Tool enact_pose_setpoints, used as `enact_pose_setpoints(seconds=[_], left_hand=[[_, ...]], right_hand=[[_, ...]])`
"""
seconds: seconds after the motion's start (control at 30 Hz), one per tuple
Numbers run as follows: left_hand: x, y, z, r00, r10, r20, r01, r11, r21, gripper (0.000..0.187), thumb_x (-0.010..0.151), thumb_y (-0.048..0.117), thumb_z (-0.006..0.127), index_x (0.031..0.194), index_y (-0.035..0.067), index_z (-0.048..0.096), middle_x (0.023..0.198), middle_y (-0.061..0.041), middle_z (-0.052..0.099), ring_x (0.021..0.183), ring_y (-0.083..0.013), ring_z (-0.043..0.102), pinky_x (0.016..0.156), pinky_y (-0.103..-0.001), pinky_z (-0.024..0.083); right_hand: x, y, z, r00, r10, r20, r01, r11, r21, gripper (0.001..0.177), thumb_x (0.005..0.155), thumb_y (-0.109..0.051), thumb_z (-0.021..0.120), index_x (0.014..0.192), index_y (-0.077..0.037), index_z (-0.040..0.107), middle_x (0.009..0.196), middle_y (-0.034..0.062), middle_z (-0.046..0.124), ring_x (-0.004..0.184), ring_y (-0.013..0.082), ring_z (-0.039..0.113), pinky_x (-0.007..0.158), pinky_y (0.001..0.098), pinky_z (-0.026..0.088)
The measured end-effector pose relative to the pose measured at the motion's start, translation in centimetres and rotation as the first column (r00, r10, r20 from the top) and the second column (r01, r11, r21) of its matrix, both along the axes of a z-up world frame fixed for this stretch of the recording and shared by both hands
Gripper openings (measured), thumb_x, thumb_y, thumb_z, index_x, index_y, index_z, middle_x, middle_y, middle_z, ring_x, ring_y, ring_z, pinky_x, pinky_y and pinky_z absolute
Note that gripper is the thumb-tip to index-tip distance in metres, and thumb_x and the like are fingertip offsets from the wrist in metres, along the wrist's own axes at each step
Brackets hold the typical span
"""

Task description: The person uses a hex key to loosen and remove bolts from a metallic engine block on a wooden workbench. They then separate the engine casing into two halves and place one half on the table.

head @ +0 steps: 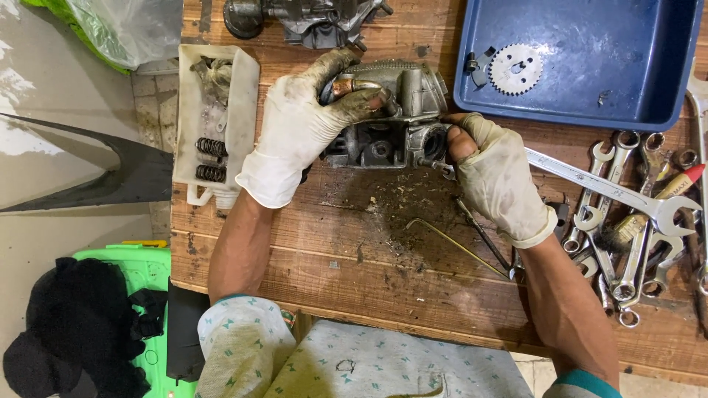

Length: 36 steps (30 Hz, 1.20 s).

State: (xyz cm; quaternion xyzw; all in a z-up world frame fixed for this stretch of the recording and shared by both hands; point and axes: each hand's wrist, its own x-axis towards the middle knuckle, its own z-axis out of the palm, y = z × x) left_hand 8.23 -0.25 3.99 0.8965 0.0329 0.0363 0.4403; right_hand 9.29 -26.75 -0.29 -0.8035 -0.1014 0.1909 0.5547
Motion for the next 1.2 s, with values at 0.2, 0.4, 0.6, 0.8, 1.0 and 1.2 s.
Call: enact_pose_setpoints(seconds=[0.2, 0.4, 0.6, 0.8, 1.0, 1.2], left_hand=[[0.1, 0.2, -0.1, 0.998, -0.031, 0.048, 0.026, 0.994, 0.103, 0.051, 0.088, 0.054, 0.078, 0.126, 0.023, 0.068, 0.098, 0.005, 0.076, 0.094, -0.0084, 0.068, 0.084, -0.027, 0.052], [0.1, 0.0, 0.0, 0.999, -0.027, 0.041, 0.023, 0.994, 0.104, 0.05, 0.088, 0.054, 0.077, 0.126, 0.024, 0.067, 0.1, 0.005, 0.079, 0.095, -0.0068, 0.069, 0.084, -0.025, 0.051], [0.0, 0.0, 0.1, 0.999, -0.024, 0.026, 0.021, 0.995, 0.1, 0.051, 0.088, 0.056, 0.075, 0.126, 0.024, 0.067, 0.1, 0.005, 0.08, 0.094, -0.0057, 0.07, 0.081, -0.025, 0.052], [0.1, 0.2, -0.2, 0.998, -0.029, 0.049, 0.024, 0.994, 0.108, 0.052, 0.088, 0.055, 0.076, 0.128, 0.023, 0.067, 0.103, 0.003, 0.08, 0.096, -0.0074, 0.072, 0.083, -0.026, 0.053], [0.0, 0.2, -0.3, 0.998, -0.032, 0.054, 0.029, 0.998, 0.061, 0.051, 0.089, 0.05, 0.078, 0.129, 0.021, 0.067, 0.101, 0.004, 0.078, 0.096, -0.0057, 0.068, 0.085, -0.025, 0.052], [0.0, -0.1, 0.4, 1.0, -0.028, 0.011, 0.027, 0.994, 0.104, 0.053, 0.088, 0.057, 0.074, 0.128, 0.023, 0.067, 0.1, 0.004, 0.079, 0.094, -0.0068, 0.071, 0.079, -0.026, 0.051]], right_hand=[[0.1, -0.1, -0.3, 1.0, -0.003, -0.001, 0.003, 1.0, -0.006, 0.039, 0.106, -0.033, 0.049, 0.129, -0.009, 0.069, 0.085, -0.0065, 0.053, 0.071, 0.0065, 0.041, 0.062, 0.0237, 0.036], [0.1, -0.1, 0.0, 1.0, 0.011, 0.007, -0.011, 1.0, -0.009, 0.035, 0.107, -0.028, 0.048, 0.126, -0.007, 0.07, 0.084, -0.0056, 0.052, 0.071, 0.0072, 0.04, 0.061, 0.0243, 0.035], [0.1, -0.2, -0.2, 0.999, 0.023, 0.028, -0.022, 0.999, -0.025, 0.041, 0.107, -0.034, 0.046, 0.127, -0.007, 0.07, 0.087, -0.0051, 0.055, 0.072, 0.0071, 0.041, 0.06, 0.0246, 0.036], [0.0, -0.1, 0.2, 0.997, 0.042, 0.067, -0.038, 0.998, -0.051, 0.044, 0.107, -0.037, 0.045, 0.129, -0.007, 0.07, 0.091, -0.0035, 0.057, 0.076, 0.0089, 0.045, 0.065, 0.0264, 0.039], [0.0, -0.2, 0.3, 0.995, 0.054, 0.08, -0.05, 0.998, -0.05, 0.045, 0.108, -0.038, 0.043, 0.127, -0.008, 0.07, 0.088, -0.004, 0.055, 0.074, 0.0087, 0.043, 0.063, 0.0267, 0.038], [0.0, 0.0, 0.7, 0.999, 0.024, 0.031, -0.022, 0.996, -0.081, 0.039, 0.106, -0.027, 0.045, 0.129, -0.009, 0.07, 0.087, -0.0045, 0.058, 0.075, 0.009, 0.046, 0.066, 0.026, 0.039]])
